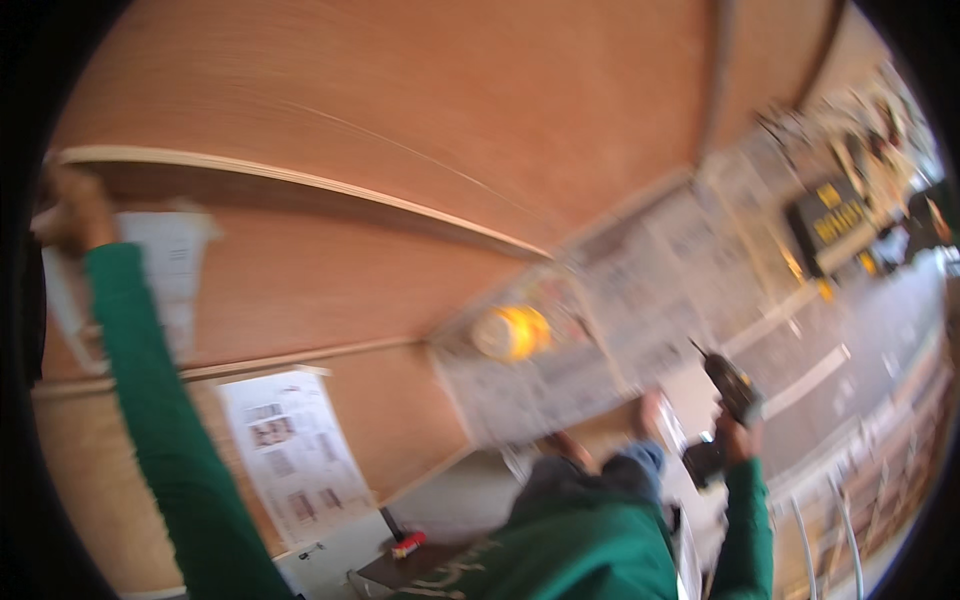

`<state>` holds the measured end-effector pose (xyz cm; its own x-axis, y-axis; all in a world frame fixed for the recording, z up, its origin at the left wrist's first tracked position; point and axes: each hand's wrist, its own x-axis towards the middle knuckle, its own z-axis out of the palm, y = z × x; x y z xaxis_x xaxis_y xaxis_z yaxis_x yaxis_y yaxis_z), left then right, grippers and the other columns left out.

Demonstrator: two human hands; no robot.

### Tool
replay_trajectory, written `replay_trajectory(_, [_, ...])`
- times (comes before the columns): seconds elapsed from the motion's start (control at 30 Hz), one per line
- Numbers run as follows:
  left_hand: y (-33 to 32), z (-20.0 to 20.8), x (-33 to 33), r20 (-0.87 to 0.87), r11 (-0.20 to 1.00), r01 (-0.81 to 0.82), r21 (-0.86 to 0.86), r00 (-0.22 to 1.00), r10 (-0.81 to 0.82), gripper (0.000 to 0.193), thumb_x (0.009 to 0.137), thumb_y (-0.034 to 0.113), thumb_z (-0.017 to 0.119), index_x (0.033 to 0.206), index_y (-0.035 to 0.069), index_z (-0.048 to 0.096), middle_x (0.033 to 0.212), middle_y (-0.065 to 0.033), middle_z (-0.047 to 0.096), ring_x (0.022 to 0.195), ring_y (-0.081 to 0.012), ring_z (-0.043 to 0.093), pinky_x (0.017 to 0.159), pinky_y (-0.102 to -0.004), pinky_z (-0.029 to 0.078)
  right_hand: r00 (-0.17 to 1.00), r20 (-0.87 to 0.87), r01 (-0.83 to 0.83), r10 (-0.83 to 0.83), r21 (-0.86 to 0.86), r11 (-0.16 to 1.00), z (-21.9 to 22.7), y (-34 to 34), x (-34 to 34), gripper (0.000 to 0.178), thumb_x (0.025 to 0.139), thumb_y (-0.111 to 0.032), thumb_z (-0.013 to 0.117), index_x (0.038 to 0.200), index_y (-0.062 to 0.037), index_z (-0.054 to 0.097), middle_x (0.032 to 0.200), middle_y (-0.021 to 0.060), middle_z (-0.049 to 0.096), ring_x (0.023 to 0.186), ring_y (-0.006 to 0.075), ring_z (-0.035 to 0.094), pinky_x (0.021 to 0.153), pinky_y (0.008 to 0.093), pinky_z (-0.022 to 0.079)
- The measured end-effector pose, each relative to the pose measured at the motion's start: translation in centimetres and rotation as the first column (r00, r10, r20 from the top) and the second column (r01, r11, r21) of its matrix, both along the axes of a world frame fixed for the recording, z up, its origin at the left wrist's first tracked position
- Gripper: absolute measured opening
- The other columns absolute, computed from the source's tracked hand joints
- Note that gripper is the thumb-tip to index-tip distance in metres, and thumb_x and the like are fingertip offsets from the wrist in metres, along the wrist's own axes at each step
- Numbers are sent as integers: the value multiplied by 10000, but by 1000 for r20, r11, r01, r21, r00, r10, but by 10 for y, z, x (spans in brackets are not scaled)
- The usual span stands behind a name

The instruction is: The person uses a cordless drill to fasten a wooden trim piece to a large wooden panel. They retrieve a drill from a toolbox, attach a bit, and continue securing the trim along the edge of the panel, referencing an instruction sheet taped to the surface.

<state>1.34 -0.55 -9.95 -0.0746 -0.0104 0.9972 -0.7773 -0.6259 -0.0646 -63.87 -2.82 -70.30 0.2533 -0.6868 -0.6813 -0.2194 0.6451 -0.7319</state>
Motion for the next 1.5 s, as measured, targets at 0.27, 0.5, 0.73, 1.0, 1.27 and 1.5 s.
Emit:
replay_trajectory(0.27, [-28, 0, -27, 30, 960, 275, 56, 960, -277, 843, 927, 471, 707, 1441, -117, 391, 1180, -250, 559, 1009, -302, 633, 833, -401, 550, 883, 398, -183, 248, -195, 964, 153, -70, 187, 416, 723, -67, 642, 1137, -23, 637, 917, 24, 624, 767, 155, 608, 654, 324, 519])
replay_trajectory(0.5, [-29, -8, -32, -189, 947, 321, -7, 930, -316, 709, 1036, 405, 541, 1475, -117, 348, 1368, -297, 475, 1195, -347, 558, 1000, -412, 473, 531, 370, -272, 763, -778, 566, 293, -132, 316, 355, 771, -42, 719, 1125, -52, 699, 968, 69, 695, 898, 213, 662, 798, 354, 545])
replay_trajectory(0.73, [-28, -1, -36, -68, 984, 180, -15, 981, -181, 656, 1076, 392, 365, 1475, -128, 367, 1454, -316, 449, 1381, -398, 423, 1144, -462, 349, 191, 645, -149, 740, -726, 672, 410, -164, 379, 377, 772, -41, 753, 1137, 2, 669, 941, 52, 688, 829, 163, 638, 752, 322, 539])
replay_trajectory(1.0, [-22, 2, -31, -122, 981, 192, -3, 974, -190, 622, 1064, 350, 436, 1466, -122, 389, 1314, -267, 511, 1205, -354, 511, 1056, -432, 408, 20, 657, -53, 754, -752, 657, 582, -195, 414, 257, 864, -162, 656, 1051, 12, 635, 759, 88, 621, 545, 147, 573, 536, 306, 492])
replay_trajectory(1.27, [-14, 5, -25, -120, 942, 334, 39, 937, -327, 962, 814, 375, 818, 1516, -70, 333, 1341, -212, 427, 1114, -284, 431, 890, -383, 409, 61, 626, -42, 777, -776, 629, 710, -192, 431, 240, 876, -249, 665, 962, -34, 599, 677, 77, 574, 499, 169, 553, 480, 352, 497])
replay_trajectory(1.5, [-20, 4, -27, -73, 921, 390, 1, 918, -389, 909, 817, 362, 776, 1494, -83, 366, 1260, -159, 463, 1045, -251, 424, 920, -374, 391, 82, 566, -52, 820, -819, 571, 747, -193, 435, 288, 838, -273, 703, 961, -40, 587, 722, 62, 572, 542, 154, 550, 522, 372, 512])
